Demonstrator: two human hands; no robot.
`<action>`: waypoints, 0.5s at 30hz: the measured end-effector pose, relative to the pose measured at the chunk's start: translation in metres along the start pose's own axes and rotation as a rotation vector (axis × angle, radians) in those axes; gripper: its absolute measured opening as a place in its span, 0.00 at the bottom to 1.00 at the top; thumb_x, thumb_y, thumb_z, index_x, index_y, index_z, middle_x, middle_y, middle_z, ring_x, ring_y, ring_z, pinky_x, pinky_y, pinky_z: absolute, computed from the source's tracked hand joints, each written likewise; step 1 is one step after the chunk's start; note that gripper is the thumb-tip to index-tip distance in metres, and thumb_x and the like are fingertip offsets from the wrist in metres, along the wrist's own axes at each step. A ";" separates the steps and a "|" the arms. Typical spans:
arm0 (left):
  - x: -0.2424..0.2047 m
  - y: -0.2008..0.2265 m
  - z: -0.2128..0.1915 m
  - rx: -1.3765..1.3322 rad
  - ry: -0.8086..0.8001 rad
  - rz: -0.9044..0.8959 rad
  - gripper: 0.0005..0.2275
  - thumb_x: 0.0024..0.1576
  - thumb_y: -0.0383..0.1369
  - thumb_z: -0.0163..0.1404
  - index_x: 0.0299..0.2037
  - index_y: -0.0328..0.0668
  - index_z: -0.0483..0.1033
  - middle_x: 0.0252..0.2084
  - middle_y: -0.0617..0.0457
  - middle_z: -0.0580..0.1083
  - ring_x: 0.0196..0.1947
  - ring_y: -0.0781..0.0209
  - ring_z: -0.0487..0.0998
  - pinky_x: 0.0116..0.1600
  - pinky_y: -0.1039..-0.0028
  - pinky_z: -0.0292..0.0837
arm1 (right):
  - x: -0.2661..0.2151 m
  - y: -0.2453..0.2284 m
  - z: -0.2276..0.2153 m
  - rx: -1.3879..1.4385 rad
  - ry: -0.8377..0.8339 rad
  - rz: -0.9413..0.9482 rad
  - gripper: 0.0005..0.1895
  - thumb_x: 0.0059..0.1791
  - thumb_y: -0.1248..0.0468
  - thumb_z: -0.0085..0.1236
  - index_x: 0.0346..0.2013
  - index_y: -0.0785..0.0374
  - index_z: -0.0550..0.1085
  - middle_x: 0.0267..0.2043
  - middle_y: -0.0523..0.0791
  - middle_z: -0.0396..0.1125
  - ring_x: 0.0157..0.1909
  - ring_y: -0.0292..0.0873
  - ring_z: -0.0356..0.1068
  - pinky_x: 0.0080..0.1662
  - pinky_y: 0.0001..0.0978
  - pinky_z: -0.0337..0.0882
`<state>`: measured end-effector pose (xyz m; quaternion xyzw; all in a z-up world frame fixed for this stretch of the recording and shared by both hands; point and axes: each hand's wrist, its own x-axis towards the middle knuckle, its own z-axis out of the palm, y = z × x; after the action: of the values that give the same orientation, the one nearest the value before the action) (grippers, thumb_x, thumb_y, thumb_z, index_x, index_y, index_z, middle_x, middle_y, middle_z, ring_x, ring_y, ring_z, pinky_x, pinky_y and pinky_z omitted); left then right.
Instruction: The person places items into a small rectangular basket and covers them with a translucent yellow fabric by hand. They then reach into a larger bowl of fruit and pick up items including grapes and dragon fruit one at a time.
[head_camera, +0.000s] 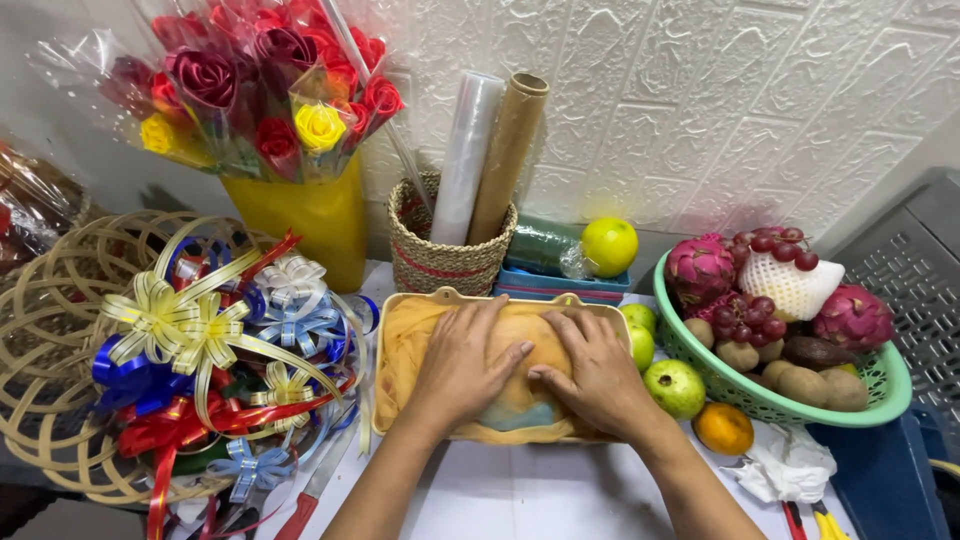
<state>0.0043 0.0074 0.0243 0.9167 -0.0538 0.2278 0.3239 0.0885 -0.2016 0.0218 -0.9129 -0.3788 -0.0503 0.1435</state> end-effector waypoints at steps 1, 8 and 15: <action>0.001 0.003 -0.002 0.002 0.004 0.003 0.29 0.58 0.48 0.51 0.67 0.41 0.67 0.55 0.36 0.74 0.60 0.35 0.74 0.66 0.46 0.61 | 0.001 0.000 0.000 -0.001 0.004 -0.002 0.38 0.49 0.35 0.48 0.70 0.45 0.60 0.59 0.48 0.61 0.62 0.60 0.64 0.51 0.58 0.74; -0.021 0.031 -0.049 0.202 0.192 0.017 0.20 0.64 0.37 0.48 0.64 0.39 0.70 0.62 0.36 0.70 0.64 0.36 0.69 0.66 0.48 0.63 | -0.002 0.003 0.012 -0.013 0.121 -0.043 0.40 0.47 0.33 0.53 0.66 0.51 0.64 0.60 0.50 0.63 0.63 0.56 0.63 0.56 0.55 0.67; -0.086 0.006 -0.046 0.398 -0.036 -0.415 0.13 0.62 0.42 0.51 0.47 0.42 0.72 0.45 0.45 0.71 0.45 0.43 0.75 0.47 0.54 0.75 | -0.002 0.003 0.011 0.002 0.158 -0.055 0.40 0.47 0.34 0.55 0.65 0.55 0.66 0.63 0.49 0.62 0.64 0.54 0.61 0.64 0.53 0.57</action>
<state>-0.0915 0.0271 0.0206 0.9575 0.1748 0.1467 0.1762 0.0888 -0.2019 0.0099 -0.8952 -0.3912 -0.1258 0.1724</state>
